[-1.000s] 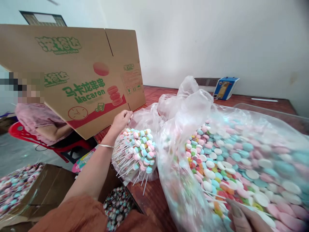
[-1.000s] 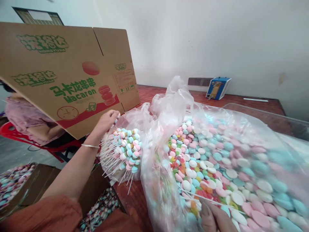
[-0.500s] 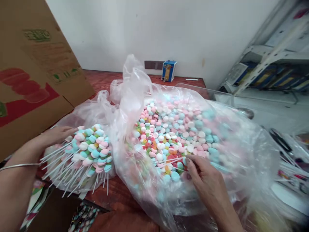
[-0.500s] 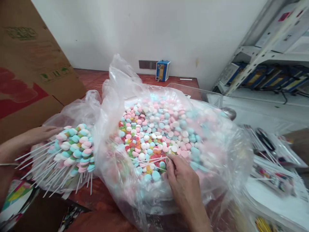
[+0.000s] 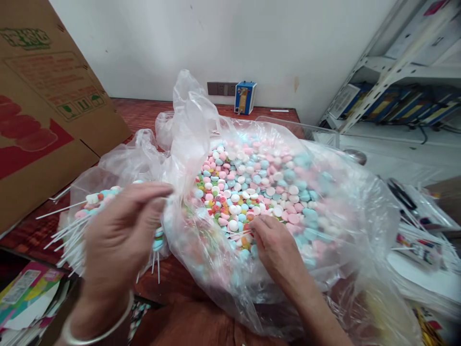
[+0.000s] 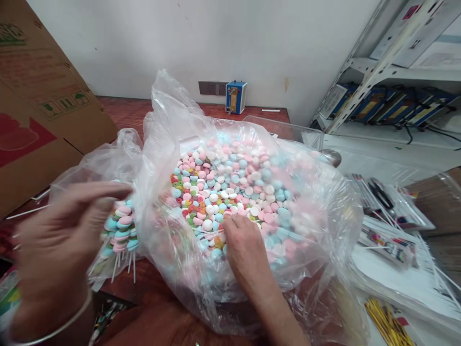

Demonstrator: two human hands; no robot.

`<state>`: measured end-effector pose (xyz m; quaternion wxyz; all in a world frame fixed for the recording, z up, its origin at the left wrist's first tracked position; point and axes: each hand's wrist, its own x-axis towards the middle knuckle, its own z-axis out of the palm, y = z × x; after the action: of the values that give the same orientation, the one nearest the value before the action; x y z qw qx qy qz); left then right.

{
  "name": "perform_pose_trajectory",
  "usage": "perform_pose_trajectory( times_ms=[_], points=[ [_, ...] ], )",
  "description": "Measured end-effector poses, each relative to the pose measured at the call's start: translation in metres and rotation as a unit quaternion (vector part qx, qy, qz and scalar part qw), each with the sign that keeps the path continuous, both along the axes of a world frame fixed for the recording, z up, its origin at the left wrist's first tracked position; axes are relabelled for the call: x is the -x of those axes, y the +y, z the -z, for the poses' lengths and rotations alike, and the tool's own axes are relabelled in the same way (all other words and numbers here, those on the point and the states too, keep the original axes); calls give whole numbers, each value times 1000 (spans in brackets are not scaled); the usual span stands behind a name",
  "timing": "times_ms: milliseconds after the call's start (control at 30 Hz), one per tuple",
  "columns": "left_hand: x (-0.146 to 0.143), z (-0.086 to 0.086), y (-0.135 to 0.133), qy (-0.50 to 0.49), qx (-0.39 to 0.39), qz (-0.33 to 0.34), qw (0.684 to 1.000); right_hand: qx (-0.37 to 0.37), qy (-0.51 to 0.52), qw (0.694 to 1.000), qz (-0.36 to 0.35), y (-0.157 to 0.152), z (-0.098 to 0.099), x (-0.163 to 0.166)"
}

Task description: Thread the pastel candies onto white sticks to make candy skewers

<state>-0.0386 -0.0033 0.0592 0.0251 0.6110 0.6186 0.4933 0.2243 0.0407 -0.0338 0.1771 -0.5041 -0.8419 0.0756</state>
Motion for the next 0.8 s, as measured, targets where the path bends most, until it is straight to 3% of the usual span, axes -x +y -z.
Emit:
perform_pose_trajectory(
  times_ms=[100,267,333,433,533,633,800],
  points=[
    [-45,24,17,-81,68,132,986,-12,29,999,18,-5,3,-9],
    [-72,57,40,-247,179,200,931,-37,5,999,-20,-10,8,10],
    [-70,63,40,-230,219,209,925,-25,-30,999,-24,-10,7,19],
    [-58,69,33,-140,249,172,943,-14,-42,998,-41,-9,6,18],
    [-45,71,26,-141,284,152,936,-15,-48,997,-63,-9,6,8],
    [-43,70,23,-147,291,158,932,-17,-54,996,-67,-9,6,2],
    [-44,62,23,-25,294,173,940,-29,-69,996,-50,-9,7,-2]
  ],
)
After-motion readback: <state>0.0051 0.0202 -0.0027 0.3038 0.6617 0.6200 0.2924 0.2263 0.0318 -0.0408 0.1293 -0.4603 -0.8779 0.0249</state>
